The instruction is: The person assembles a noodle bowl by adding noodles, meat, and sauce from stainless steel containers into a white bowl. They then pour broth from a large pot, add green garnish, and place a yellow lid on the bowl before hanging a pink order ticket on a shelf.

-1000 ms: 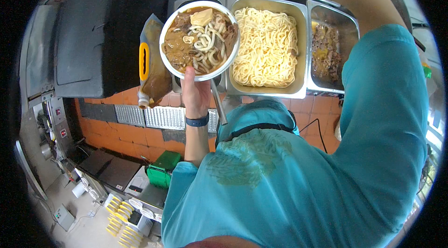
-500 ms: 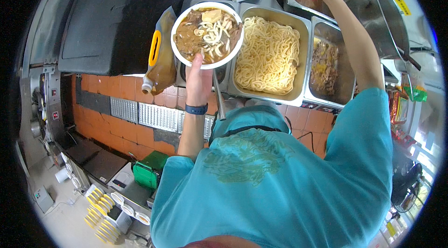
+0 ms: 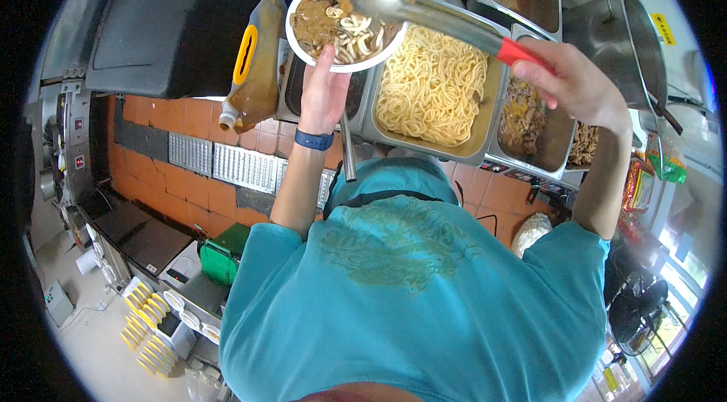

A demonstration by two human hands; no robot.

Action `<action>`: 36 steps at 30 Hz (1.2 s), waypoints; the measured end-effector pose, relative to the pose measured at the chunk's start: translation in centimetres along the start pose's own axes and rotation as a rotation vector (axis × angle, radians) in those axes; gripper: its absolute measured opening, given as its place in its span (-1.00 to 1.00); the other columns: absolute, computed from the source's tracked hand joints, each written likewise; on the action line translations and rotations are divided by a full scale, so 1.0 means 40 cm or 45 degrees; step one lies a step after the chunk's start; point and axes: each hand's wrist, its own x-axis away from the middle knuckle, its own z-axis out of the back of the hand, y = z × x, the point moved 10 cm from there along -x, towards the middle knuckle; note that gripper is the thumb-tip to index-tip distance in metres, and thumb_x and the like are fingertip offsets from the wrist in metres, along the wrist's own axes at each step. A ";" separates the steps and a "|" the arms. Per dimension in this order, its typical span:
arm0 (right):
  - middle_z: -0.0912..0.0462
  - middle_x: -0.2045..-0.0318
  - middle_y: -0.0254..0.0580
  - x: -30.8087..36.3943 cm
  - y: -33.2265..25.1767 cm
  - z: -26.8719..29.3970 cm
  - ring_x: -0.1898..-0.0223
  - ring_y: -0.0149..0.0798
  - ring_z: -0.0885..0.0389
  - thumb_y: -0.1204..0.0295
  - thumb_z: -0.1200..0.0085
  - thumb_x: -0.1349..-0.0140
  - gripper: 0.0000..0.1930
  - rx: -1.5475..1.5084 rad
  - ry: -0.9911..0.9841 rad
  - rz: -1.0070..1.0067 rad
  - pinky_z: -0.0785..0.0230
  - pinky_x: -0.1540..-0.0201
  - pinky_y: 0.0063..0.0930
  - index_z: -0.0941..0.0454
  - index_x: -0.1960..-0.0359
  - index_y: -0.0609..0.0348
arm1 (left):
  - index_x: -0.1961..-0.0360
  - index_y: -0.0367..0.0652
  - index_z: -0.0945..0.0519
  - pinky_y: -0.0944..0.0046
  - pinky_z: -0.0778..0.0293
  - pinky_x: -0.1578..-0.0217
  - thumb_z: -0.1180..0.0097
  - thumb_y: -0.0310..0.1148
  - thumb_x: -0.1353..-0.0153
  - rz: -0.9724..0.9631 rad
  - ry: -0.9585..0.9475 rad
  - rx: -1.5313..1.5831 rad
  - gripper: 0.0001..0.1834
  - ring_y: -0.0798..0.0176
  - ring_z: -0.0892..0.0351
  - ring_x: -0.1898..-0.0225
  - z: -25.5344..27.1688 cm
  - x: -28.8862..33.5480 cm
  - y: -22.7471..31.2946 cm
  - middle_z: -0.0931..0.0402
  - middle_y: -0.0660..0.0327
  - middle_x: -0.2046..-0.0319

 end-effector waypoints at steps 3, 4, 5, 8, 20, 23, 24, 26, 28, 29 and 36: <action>-0.59 0.48 0.03 0.006 -0.085 -0.019 0.57 -0.11 -0.52 0.08 -0.05 -0.37 -0.56 0.323 0.242 0.302 -0.36 0.44 -0.37 -0.53 -0.04 0.21 | -0.31 -0.28 -0.25 0.16 -0.38 -0.24 -0.09 -0.47 -0.35 0.010 0.001 0.049 -0.46 0.21 -0.44 -0.19 -0.011 0.000 -0.005 -0.41 0.10 -0.21; -0.59 0.45 0.18 0.011 -0.103 -0.021 0.44 0.18 -0.57 0.12 -0.11 -0.32 -0.58 0.499 0.361 0.329 -0.41 0.38 -0.19 -0.50 0.00 0.21 | -0.31 -0.28 -0.26 0.16 -0.38 -0.24 -0.09 -0.47 -0.34 0.011 -0.009 0.052 -0.46 0.20 -0.44 -0.19 -0.017 -0.001 -0.005 -0.41 0.10 -0.20; -0.59 0.47 0.16 0.015 -0.106 -0.027 0.44 0.19 -0.57 0.12 -0.12 -0.31 -0.58 0.555 0.442 0.308 -0.41 0.38 -0.16 -0.49 0.00 0.21 | -0.31 -0.28 -0.26 0.16 -0.38 -0.24 -0.10 -0.48 -0.34 0.010 -0.019 0.055 -0.46 0.20 -0.45 -0.19 -0.023 -0.002 -0.005 -0.41 0.10 -0.20; -0.59 0.55 0.13 0.027 -0.116 -0.039 0.43 0.19 -0.61 0.15 -0.20 -0.25 -0.56 0.690 0.625 0.265 -0.42 0.41 -0.09 -0.45 -0.01 0.17 | -0.31 -0.28 -0.25 0.16 -0.39 -0.24 -0.11 -0.51 -0.31 -0.020 -0.018 0.092 -0.44 0.20 -0.45 -0.18 -0.031 -0.007 0.000 -0.41 0.09 -0.19; -0.54 0.51 0.14 0.052 -0.119 -0.015 0.45 0.13 -0.56 0.13 -0.14 -0.31 -0.60 0.405 0.562 0.332 -0.38 0.37 -0.21 -0.50 0.05 0.22 | -0.34 -0.24 -0.22 0.13 -0.31 -0.30 -0.07 -0.45 -0.36 -0.008 -0.023 0.069 -0.43 0.19 -0.37 -0.26 -0.034 -0.016 0.000 -0.36 0.11 -0.25; -0.49 0.50 0.09 0.026 -0.070 -0.008 0.48 -0.04 -0.47 0.08 -0.08 -0.35 -0.57 0.266 0.337 0.184 -0.36 0.33 -0.29 -0.51 0.07 0.26 | -0.33 -0.28 -0.22 0.15 -0.37 -0.25 -0.09 -0.50 -0.33 -0.017 0.006 0.130 -0.43 0.18 -0.44 -0.20 -0.030 -0.011 0.002 -0.39 0.07 -0.21; -0.45 0.51 0.01 0.028 -0.047 -0.020 0.49 -0.20 -0.36 0.05 -0.03 -0.38 -0.54 0.211 0.231 0.098 -0.32 0.32 -0.31 -0.50 0.10 0.30 | -0.33 -0.28 -0.21 0.14 -0.37 -0.25 -0.09 -0.50 -0.33 -0.013 -0.003 0.134 -0.42 0.18 -0.43 -0.20 -0.029 -0.002 0.002 -0.38 0.07 -0.22; -0.46 0.51 -0.02 0.027 -0.036 -0.002 0.48 -0.23 -0.37 0.05 -0.02 -0.39 -0.54 0.149 0.217 0.068 -0.30 0.31 -0.30 -0.49 0.13 0.31 | -0.34 -0.27 -0.21 0.13 -0.36 -0.26 -0.08 -0.51 -0.33 -0.014 -0.019 0.117 -0.42 0.18 -0.43 -0.21 -0.030 0.001 0.006 -0.38 0.07 -0.22; -0.45 0.49 -0.27 0.020 -0.051 0.019 0.46 -0.44 -0.34 0.03 0.00 -0.39 -0.50 0.302 0.219 0.143 -0.28 0.35 -0.48 -0.50 -0.04 0.29 | -0.34 -0.27 -0.20 0.13 -0.36 -0.26 -0.08 -0.51 -0.33 -0.013 -0.039 0.078 -0.42 0.17 -0.42 -0.22 -0.032 0.006 0.006 -0.38 0.08 -0.22; -0.45 0.51 -0.25 0.023 -0.068 0.030 0.48 -0.41 -0.35 0.03 0.00 -0.40 -0.51 0.340 0.234 0.227 -0.27 0.36 -0.45 -0.50 -0.01 0.29 | -0.34 -0.27 -0.20 0.13 -0.36 -0.26 -0.08 -0.51 -0.33 -0.014 -0.041 0.084 -0.42 0.17 -0.42 -0.22 -0.031 0.006 0.005 -0.38 0.08 -0.22; -0.24 0.78 -0.56 0.030 -0.021 0.061 0.79 -0.65 -0.12 -0.10 0.22 -0.45 -0.43 -0.147 -0.032 0.148 0.08 0.70 -0.70 -0.56 0.05 0.21 | -0.35 -0.23 -0.21 0.11 -0.29 -0.31 -0.08 -0.45 -0.35 0.023 -0.058 0.063 -0.43 0.19 -0.36 -0.27 -0.024 0.008 -0.005 -0.34 0.12 -0.26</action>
